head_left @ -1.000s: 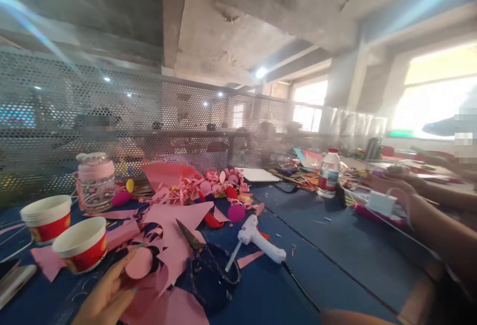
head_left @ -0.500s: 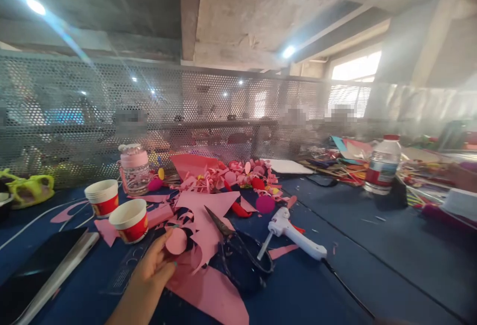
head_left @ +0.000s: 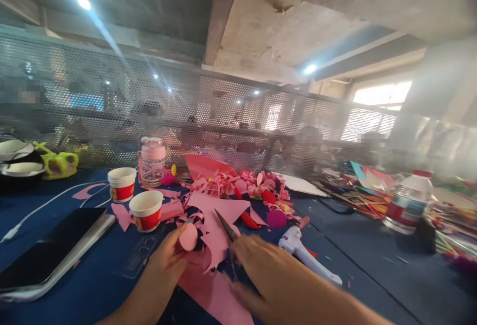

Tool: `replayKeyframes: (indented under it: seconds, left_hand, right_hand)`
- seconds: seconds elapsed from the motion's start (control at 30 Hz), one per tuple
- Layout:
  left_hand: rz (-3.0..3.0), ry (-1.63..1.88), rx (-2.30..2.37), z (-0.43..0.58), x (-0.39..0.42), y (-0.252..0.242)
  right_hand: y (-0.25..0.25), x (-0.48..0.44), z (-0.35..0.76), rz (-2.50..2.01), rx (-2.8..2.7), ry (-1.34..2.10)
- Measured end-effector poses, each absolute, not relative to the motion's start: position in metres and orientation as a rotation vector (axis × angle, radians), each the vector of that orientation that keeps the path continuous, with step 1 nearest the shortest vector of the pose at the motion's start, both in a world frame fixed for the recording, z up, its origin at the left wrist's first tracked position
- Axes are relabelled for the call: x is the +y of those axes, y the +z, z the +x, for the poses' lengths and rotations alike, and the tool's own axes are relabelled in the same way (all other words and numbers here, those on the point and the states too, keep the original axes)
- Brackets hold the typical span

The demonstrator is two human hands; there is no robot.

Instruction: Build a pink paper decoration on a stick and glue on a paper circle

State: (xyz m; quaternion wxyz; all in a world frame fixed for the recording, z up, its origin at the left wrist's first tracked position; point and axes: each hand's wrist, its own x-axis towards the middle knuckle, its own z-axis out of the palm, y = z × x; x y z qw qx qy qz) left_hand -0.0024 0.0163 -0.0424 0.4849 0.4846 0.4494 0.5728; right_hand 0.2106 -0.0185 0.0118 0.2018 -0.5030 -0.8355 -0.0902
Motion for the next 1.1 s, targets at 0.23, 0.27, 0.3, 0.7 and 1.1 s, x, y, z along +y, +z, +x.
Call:
replayKeyframes:
  seconds: [0.23, 0.27, 0.3, 0.7, 1.1]
  left_hand:
    - [1.215, 1.386, 1.141, -0.003, 0.013, -0.037]
    - [1.217, 1.386, 1.138, -0.003, 0.012, -0.036]
    - [1.217, 1.384, 1.139, -0.002, 0.012, -0.036]
    - [1.191, 1.372, 1.149, -0.005, 0.015, -0.041]
    - [1.190, 1.380, 1.121, -0.004, 0.015, -0.040]
  right_hand:
    - [-0.011, 0.015, 0.204, -1.405, -2.311, -0.511]
    - [-0.012, 0.013, 0.207, -1.431, -2.277, -0.517]
    - [-0.013, 0.012, 0.210, -1.483, -2.245, -0.521]
    - [0.002, 0.021, 0.218, -1.799, -2.201, 0.187]
    - [-0.010, 0.027, 0.220, -1.528, -1.942, 0.295]
